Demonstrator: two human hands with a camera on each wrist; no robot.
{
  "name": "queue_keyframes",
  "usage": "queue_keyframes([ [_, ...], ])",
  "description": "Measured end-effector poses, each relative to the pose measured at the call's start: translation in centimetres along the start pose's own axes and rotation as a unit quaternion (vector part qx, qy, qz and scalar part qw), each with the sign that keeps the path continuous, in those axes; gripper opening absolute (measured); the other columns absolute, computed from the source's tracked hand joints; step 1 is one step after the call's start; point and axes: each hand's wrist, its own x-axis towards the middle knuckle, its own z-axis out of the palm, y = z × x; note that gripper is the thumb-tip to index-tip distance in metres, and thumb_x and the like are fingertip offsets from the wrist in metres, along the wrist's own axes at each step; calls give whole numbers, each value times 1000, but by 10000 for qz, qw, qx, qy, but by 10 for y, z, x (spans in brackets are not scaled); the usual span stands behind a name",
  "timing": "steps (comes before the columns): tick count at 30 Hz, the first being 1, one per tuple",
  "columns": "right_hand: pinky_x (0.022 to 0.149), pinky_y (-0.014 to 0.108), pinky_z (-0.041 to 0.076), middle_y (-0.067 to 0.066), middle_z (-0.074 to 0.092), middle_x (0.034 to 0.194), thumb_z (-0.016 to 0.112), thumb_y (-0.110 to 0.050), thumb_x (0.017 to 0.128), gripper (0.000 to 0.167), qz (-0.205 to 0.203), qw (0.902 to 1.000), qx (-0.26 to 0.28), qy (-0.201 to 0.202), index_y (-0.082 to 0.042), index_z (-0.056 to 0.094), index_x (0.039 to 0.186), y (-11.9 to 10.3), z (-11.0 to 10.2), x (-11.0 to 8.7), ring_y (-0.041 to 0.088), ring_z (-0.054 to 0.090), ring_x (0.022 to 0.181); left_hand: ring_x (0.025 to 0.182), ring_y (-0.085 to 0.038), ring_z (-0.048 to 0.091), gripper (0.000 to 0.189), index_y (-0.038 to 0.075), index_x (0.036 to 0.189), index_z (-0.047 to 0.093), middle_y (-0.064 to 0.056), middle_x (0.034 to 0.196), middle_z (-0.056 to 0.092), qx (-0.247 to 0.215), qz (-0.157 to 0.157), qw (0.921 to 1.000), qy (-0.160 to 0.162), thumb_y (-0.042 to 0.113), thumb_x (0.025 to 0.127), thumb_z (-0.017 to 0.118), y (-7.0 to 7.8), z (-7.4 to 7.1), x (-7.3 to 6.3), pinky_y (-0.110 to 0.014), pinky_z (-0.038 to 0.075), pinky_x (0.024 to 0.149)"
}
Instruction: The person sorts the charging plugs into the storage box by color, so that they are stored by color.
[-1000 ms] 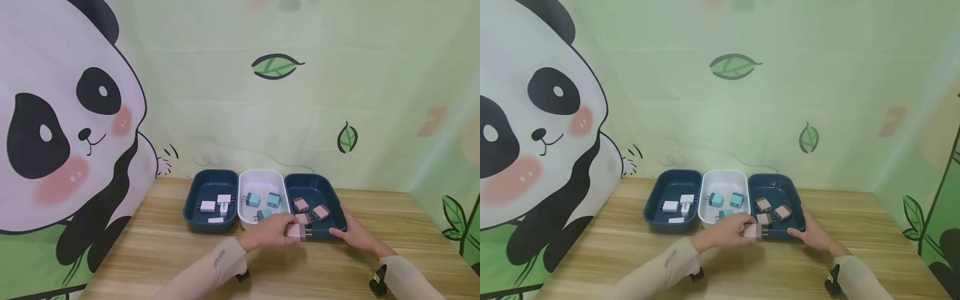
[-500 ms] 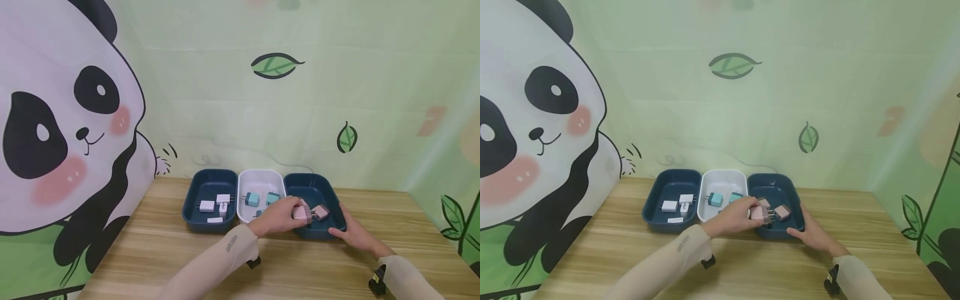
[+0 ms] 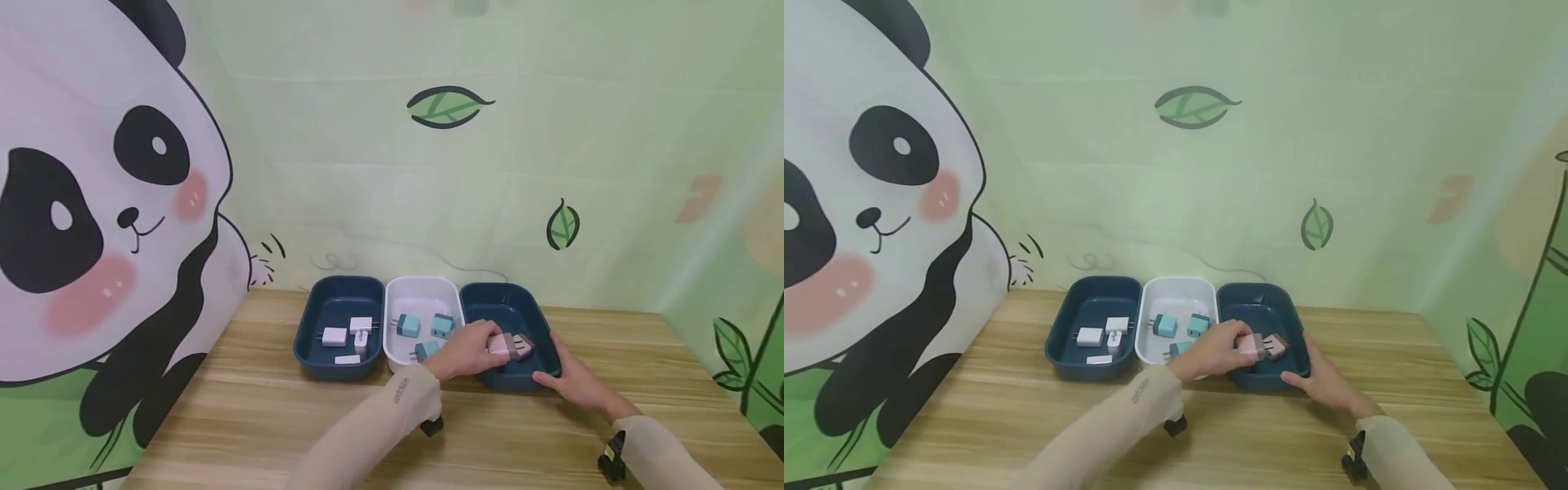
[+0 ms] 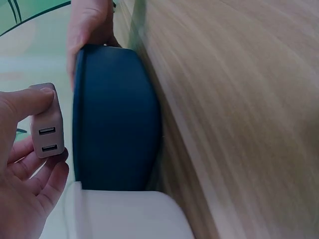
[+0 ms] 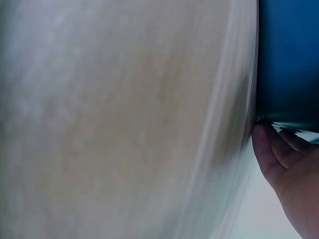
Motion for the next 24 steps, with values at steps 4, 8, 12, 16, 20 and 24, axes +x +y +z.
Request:
queue_keyframes([
  [4, 101, 68, 14, 32, 5, 151, 66, -35, 89, 102, 8, 10000, 7, 7, -2, -8, 150, -1, 0, 0, 53, 14, 133, 80, -6, 49, 35, 17, 112, 59, 8, 94, 55, 95, -34, 9999, -83, 35, 85, 70, 0, 6, 4, -14, 43, 68],
  [8, 102, 68, 13, 33, 4, 151, 66, -34, 89, 101, -10, 10000, 53, 11, 0, -8, 149, -1, 0, 1, 54, 13, 133, 80, -6, 49, 36, 16, 113, 60, 7, 94, 55, 255, 30, 9996, -147, 34, 84, 71, -1, 10, 6, -14, 42, 68],
  [12, 102, 67, 14, 33, 5, 151, 66, -34, 89, 101, -16, 10000, 41, 8, 0, -7, 149, 0, 0, 1, 53, 14, 134, 82, -5, 48, 38, 16, 114, 61, 8, 97, 56, 426, 134, 9986, -278, 36, 84, 72, -2, 14, 9, -12, 41, 68],
  [16, 101, 68, 15, 33, 7, 150, 66, -34, 88, 101, -42, 10000, 33, 9, -1, -7, 149, -2, -1, 0, 53, 16, 133, 83, -5, 48, 38, 16, 113, 61, 8, 98, 57, 461, 191, 9981, -368, 36, 83, 72, -3, 17, 12, -12, 42, 68],
  [20, 101, 68, 16, 32, 7, 151, 66, -35, 89, 101, -62, 10000, 42, 11, -2, -8, 150, -3, -1, 0, 53, 16, 133, 85, -5, 48, 37, 17, 114, 62, 8, 99, 58, 613, 281, 9968, -421, 38, 84, 71, -4, 20, 16, -12, 42, 68],
  [24, 101, 68, 16, 31, 6, 152, 65, -35, 89, 101, -65, 10000, 49, 4, -3, -8, 150, -2, -1, -1, 53, 17, 133, 86, -6, 48, 40, 18, 117, 61, 8, 101, 58, 714, 246, 9959, -499, 39, 85, 70, -4, 23, 18, -13, 43, 70],
])
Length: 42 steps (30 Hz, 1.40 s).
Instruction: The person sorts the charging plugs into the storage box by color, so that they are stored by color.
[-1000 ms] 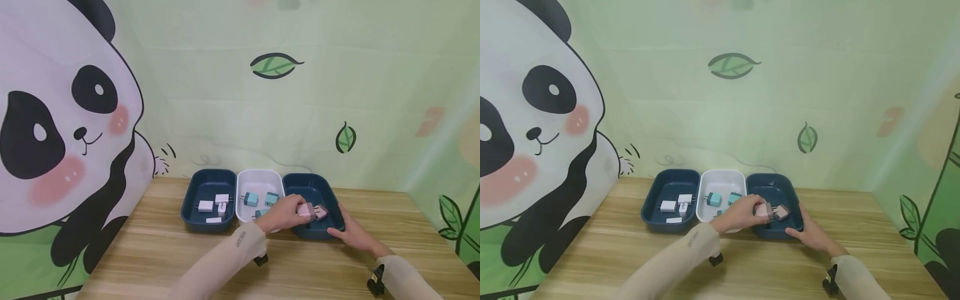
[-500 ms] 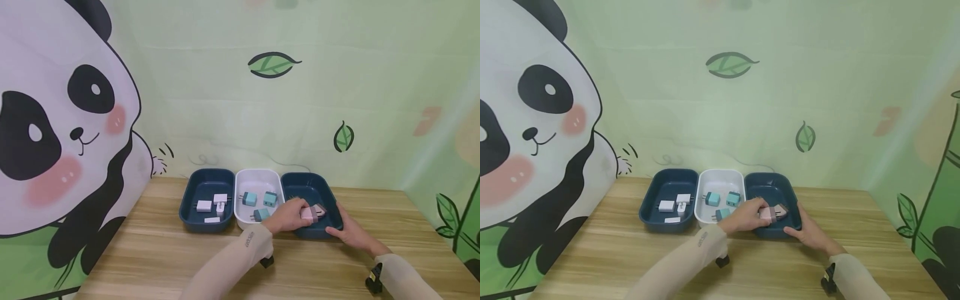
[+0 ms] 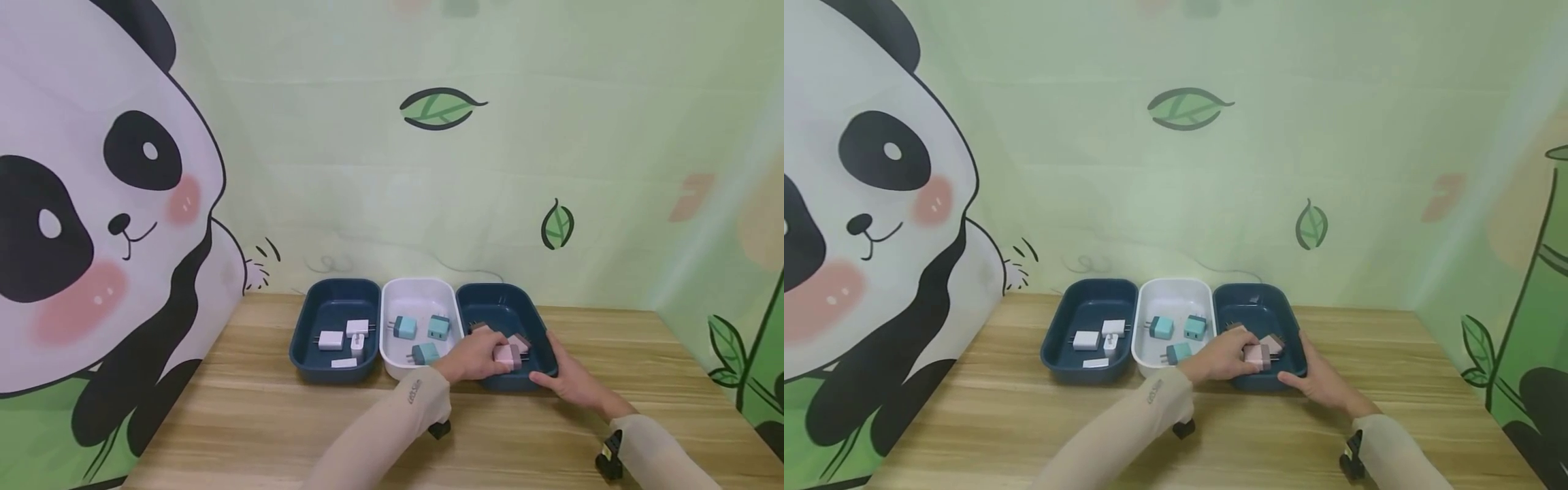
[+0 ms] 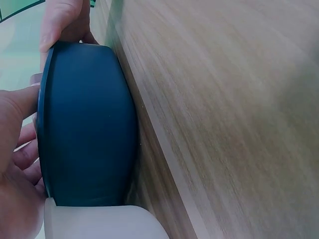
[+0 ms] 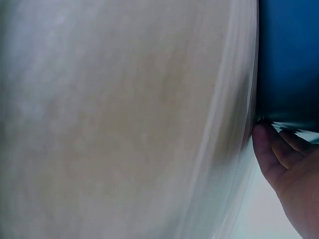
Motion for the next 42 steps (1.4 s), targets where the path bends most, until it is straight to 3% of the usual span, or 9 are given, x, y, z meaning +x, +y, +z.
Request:
queue_keyframes([
  [8, 102, 67, 16, 32, 7, 151, 66, -34, 89, 100, -50, 10000, -2, 42, -1, -7, 149, 1, 1, 0, 52, 16, 133, 86, -4, 51, 41, 17, 122, 61, 7, 106, 62, 175, 95, 9998, -85, 38, 87, 68, 2, 2, 0, -14, 44, 79],
  [12, 102, 67, 16, 34, 8, 150, 66, -32, 89, 99, -76, 9999, -87, 106, 2, -6, 149, 2, 1, 0, 54, 16, 133, 81, -4, 51, 40, 16, 121, 62, 8, 96, 61, 184, 199, 9996, -42, 36, 87, 68, 2, 2, 0, -13, 43, 75],
  [19, 101, 67, 18, 35, 10, 149, 66, -32, 89, 99, -121, 9997, -149, 160, 3, -4, 149, 2, 2, 0, 54, 19, 132, 79, -4, 51, 42, 15, 122, 62, 8, 93, 60, 165, 308, 9994, -13, 37, 87, 68, 0, 3, 1, -12, 43, 74],
  [27, 101, 66, 20, 38, 13, 147, 68, -31, 88, 99, -201, 9994, -148, 250, 7, -1, 147, 3, 2, 0, 55, 21, 130, 103, -4, 56, 39, 14, 124, 61, 6, 115, 64, 89, 291, 9995, 81, 31, 89, 66, 0, 1, 2, -17, 43, 89],
  [35, 101, 67, 18, 38, 12, 147, 68, -33, 88, 100, -124, 9997, -63, 182, 4, -3, 148, 3, 3, -2, 56, 20, 130, 102, -6, 57, 33, 13, 122, 62, 3, 114, 63, -408, 224, 9987, 217, 24, 90, 66, -6, -17, -18, -18, 45, 88],
  [42, 100, 68, 19, 38, 10, 147, 67, -35, 88, 102, -141, 9996, -234, 69, 5, -5, 148, -4, 1, -1, 57, 20, 129, 99, -12, 59, 28, 14, 118, 64, 1, 114, 64, -454, 465, 9979, 76, 25, 93, 61, -19, -45, -52, -21, 45, 89],
])
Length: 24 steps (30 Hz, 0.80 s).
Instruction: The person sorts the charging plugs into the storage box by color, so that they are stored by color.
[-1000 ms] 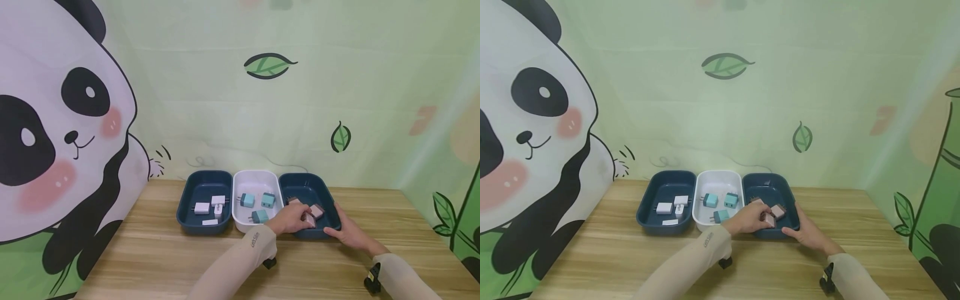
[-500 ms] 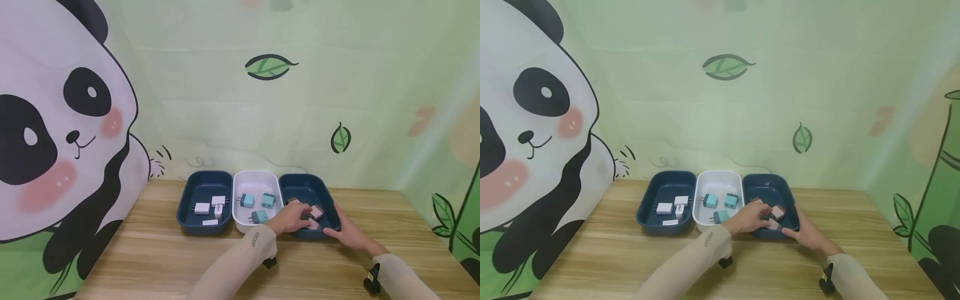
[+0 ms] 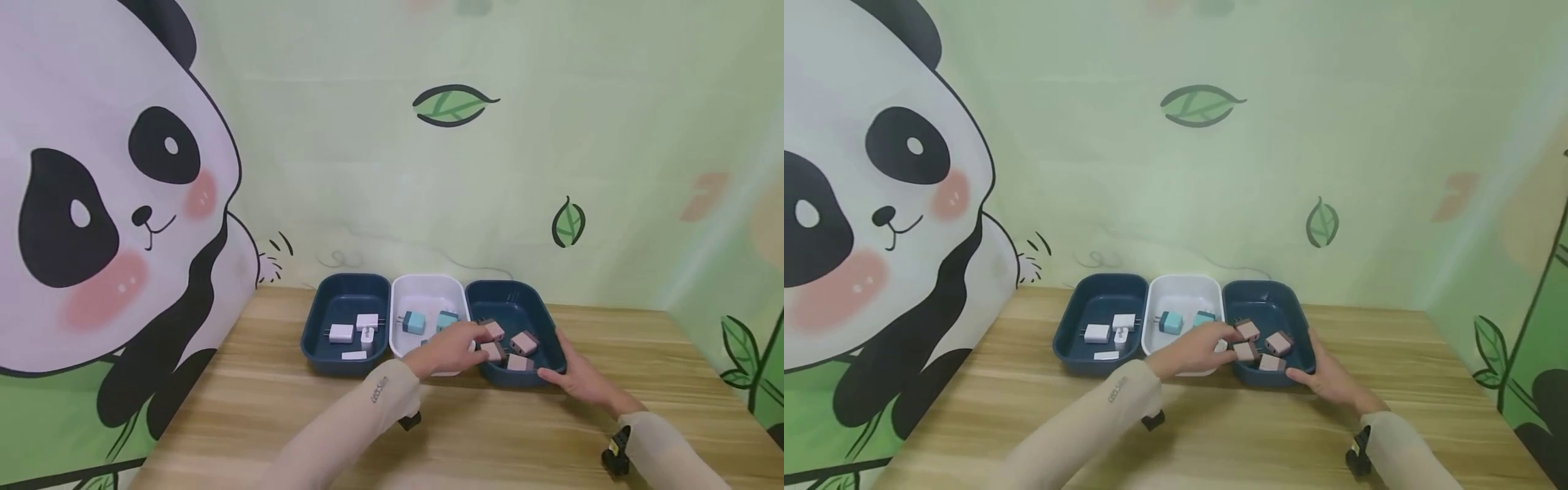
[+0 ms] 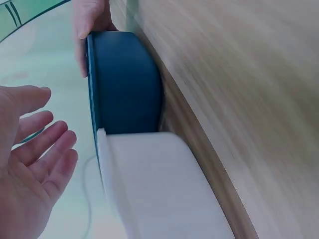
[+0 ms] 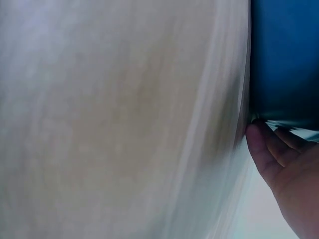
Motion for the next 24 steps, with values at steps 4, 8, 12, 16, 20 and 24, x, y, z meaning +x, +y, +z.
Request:
queue_keyframes([
  [4, 100, 68, 19, 38, 10, 147, 67, -35, 88, 102, 11, 10000, -43, -7, 4, -6, 148, 2, -3, 3, 57, 20, 129, 104, -12, 57, 32, 13, 122, 62, -1, 117, 63, 82, -33, 10000, -31, 27, 93, 59, -8, -10, -22, -24, 44, 92],
  [8, 100, 68, 18, 36, 9, 148, 68, -36, 87, 103, 89, 10000, 20, -4, 3, -5, 149, 7, -5, 2, 56, 17, 131, 105, -13, 57, 35, 10, 122, 62, -3, 118, 63, 31, 56, 10000, 52, 28, 93, 59, -19, -13, -43, -25, 44, 92],
  [12, 99, 69, 18, 34, 9, 150, 71, -34, 85, 105, -5, 9998, 188, 5, 0, -5, 150, 13, -5, -2, 55, 17, 131, 103, -12, 58, 33, 10, 120, 62, -1, 117, 63, 13, -8, 9999, 158, 28, 92, 60, -27, -16, -63, -27, 45, 92],
  [16, 98, 70, 19, 32, 11, 150, 73, -33, 83, 107, -132, 9996, 232, 117, -4, -4, 151, 17, -4, -3, 55, 18, 132, 104, -15, 57, 33, 10, 120, 62, -2, 116, 63, -62, -153, 9995, 252, 28, 92, 61, -34, -20, -79, -30, 45, 93],
  [20, 99, 70, 18, 33, 11, 150, 75, -35, 81, 109, -112, 9995, 158, 239, -1, -3, 150, 17, -2, -6, 54, 17, 132, 105, -19, 58, 34, 11, 120, 62, -3, 119, 62, -231, -311, 9988, 301, 28, 92, 60, -43, -23, -91, -30, 46, 90],
  [24, 98, 70, 18, 37, 9, 148, 75, -38, 80, 111, 60, 9996, -44, 276, 6, -2, 148, 9, -3, -12, 56, 17, 131, 97, -21, 59, 33, 11, 120, 62, -4, 118, 61, -382, -543, 9970, 396, 27, 91, 61, -49, -26, -106, -28, 49, 83],
])
